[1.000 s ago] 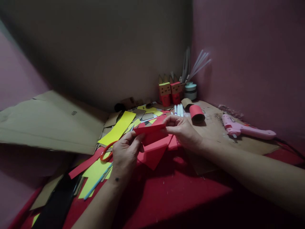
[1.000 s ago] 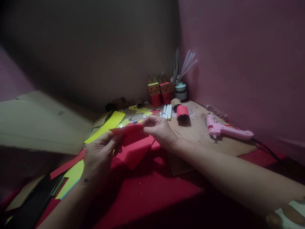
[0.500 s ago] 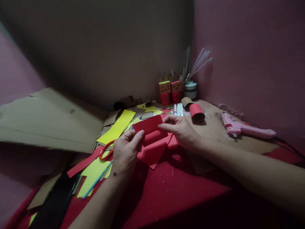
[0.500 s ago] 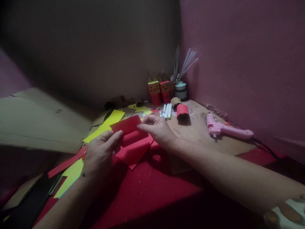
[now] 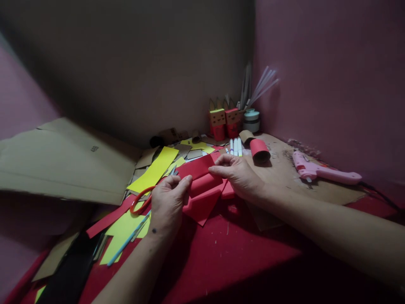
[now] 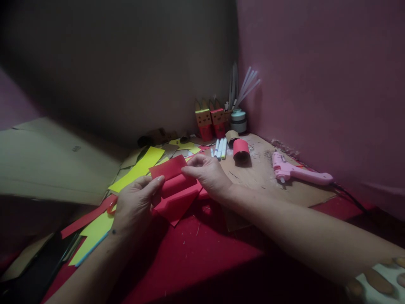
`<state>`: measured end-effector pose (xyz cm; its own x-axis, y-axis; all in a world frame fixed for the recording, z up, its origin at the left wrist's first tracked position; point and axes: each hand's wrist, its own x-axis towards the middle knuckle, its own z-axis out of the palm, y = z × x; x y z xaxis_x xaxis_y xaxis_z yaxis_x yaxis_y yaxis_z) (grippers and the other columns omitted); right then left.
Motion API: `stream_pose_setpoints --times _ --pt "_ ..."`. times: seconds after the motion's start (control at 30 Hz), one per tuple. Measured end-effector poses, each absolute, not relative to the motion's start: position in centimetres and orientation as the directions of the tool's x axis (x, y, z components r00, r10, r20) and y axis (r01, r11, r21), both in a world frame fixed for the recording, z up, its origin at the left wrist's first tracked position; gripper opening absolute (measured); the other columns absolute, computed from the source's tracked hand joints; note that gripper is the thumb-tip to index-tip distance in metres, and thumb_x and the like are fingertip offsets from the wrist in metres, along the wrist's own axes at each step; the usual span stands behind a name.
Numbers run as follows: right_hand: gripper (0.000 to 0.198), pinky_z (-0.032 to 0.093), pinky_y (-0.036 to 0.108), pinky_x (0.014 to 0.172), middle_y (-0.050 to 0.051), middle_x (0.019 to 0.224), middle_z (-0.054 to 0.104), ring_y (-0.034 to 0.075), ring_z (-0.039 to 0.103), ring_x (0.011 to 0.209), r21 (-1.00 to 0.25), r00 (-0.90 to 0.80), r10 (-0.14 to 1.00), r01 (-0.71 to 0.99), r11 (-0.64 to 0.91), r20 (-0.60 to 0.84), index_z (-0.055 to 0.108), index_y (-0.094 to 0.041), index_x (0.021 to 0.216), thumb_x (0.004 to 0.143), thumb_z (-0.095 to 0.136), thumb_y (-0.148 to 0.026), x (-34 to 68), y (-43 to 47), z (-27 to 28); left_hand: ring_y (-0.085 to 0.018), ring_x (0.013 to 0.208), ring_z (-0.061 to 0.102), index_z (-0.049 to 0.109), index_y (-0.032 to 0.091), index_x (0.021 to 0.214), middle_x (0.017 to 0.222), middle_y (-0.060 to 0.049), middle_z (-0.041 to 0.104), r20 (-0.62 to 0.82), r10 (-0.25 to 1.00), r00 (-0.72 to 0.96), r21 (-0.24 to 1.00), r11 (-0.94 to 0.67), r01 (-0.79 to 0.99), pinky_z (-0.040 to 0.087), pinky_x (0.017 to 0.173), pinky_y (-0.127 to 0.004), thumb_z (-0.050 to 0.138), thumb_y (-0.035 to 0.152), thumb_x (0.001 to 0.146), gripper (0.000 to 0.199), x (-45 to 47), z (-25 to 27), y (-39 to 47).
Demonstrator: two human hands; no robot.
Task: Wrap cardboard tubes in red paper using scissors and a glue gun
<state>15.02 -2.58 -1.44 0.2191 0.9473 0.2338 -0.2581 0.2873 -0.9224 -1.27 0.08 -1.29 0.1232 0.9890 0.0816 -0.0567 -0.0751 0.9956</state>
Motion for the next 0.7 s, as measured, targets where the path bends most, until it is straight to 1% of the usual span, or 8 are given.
stream_pose_setpoints --times 0.13,0.23,0.3,0.37,0.5,0.57,0.63,0.7 --pt "0.017 0.036 0.026 0.059 -0.007 0.055 0.053 0.007 0.045 0.054 -0.917 0.238 0.935 -0.242 0.318 0.262 0.054 -0.016 0.059 0.062 0.071 -0.016 14.9 -2.6 -1.5 -0.004 0.037 0.037 0.050 0.017 0.066 0.043 0.009 0.047 0.102 0.991 0.087 0.988 -0.091 -0.129 0.027 0.036 -0.015 0.077 0.025 0.061 0.028 -0.9 -1.3 -0.1" --pt "0.018 0.036 0.025 0.058 -0.007 0.055 0.054 0.008 0.046 0.052 -0.898 0.245 0.940 -0.314 0.309 0.238 0.053 -0.017 0.064 0.060 0.071 -0.013 14.9 -2.4 -1.7 -0.005 0.038 0.039 0.052 0.020 0.081 0.048 0.010 0.049 0.117 0.989 0.085 0.980 -0.101 -0.173 0.028 0.037 -0.015 0.076 0.022 0.061 0.032 -0.6 -1.3 -0.2" --pt "0.023 0.036 0.025 0.057 -0.008 0.054 0.054 0.008 0.048 0.051 -0.882 0.232 0.947 -0.368 0.295 0.220 0.056 -0.017 0.077 0.060 0.070 -0.012 14.9 -2.3 -1.9 -0.004 0.038 0.038 0.053 0.020 0.092 0.051 0.010 0.049 0.135 0.985 0.103 0.972 -0.112 -0.206 0.027 0.038 -0.014 0.075 0.020 0.062 0.038 -0.5 -1.3 -0.1" --pt "0.038 0.036 0.025 0.056 -0.009 0.053 0.055 0.009 0.049 0.050 -0.869 0.219 0.953 -0.406 0.283 0.209 0.056 -0.018 0.094 0.060 0.070 -0.011 15.0 -2.1 -2.0 -0.003 0.040 0.038 0.055 0.020 0.104 0.052 0.011 0.047 0.143 0.982 0.124 0.965 -0.110 -0.239 0.029 0.039 -0.013 0.075 0.019 0.063 0.046 -0.5 -1.4 -0.1" --pt "0.055 0.037 0.024 0.057 -0.009 0.052 0.055 0.008 0.049 0.050 -0.863 0.208 0.959 -0.429 0.266 0.192 0.051 -0.015 0.112 0.060 0.068 -0.009 15.2 -2.1 -2.0 -0.008 0.053 0.054 0.049 0.022 0.124 0.058 0.007 0.054 0.094 0.981 0.168 0.954 -0.041 -0.296 0.044 0.055 -0.017 0.075 0.020 0.066 0.064 -0.5 -1.5 0.1" --pt "0.057 0.038 0.024 0.058 -0.009 0.052 0.054 0.008 0.049 0.050 -0.871 0.214 0.958 -0.413 0.266 0.191 0.051 -0.014 0.114 0.060 0.068 -0.009 15.2 -2.3 -1.9 -0.012 0.062 0.062 0.043 0.024 0.131 0.066 0.004 0.061 0.079 0.974 0.212 0.941 -0.003 -0.339 0.049 0.065 -0.024 0.074 0.019 0.067 0.072 -0.3 -1.6 0.1" --pt "0.058 0.038 0.025 0.058 -0.010 0.052 0.053 0.008 0.048 0.051 -0.882 0.222 0.955 -0.386 0.271 0.197 0.051 -0.014 0.115 0.060 0.069 -0.011 15.1 -2.5 -1.9 -0.018 0.071 0.067 0.037 0.026 0.135 0.081 -0.002 0.069 0.079 0.964 0.253 0.929 0.021 -0.370 0.052 0.070 -0.031 0.074 0.018 0.068 0.077 -0.1 -1.6 -0.1" --pt "0.057 0.038 0.025 0.060 -0.010 0.053 0.051 0.008 0.048 0.052 -0.892 0.210 0.955 -0.359 0.276 0.211 0.051 -0.015 0.116 0.062 0.069 -0.013 14.8 -2.7 -1.9 -0.022 0.079 0.069 0.035 0.028 0.137 0.096 -0.006 0.070 0.097 0.957 0.273 0.927 0.012 -0.374 0.053 0.074 -0.036 0.074 0.016 0.068 0.080 0.1 -1.6 -0.4"
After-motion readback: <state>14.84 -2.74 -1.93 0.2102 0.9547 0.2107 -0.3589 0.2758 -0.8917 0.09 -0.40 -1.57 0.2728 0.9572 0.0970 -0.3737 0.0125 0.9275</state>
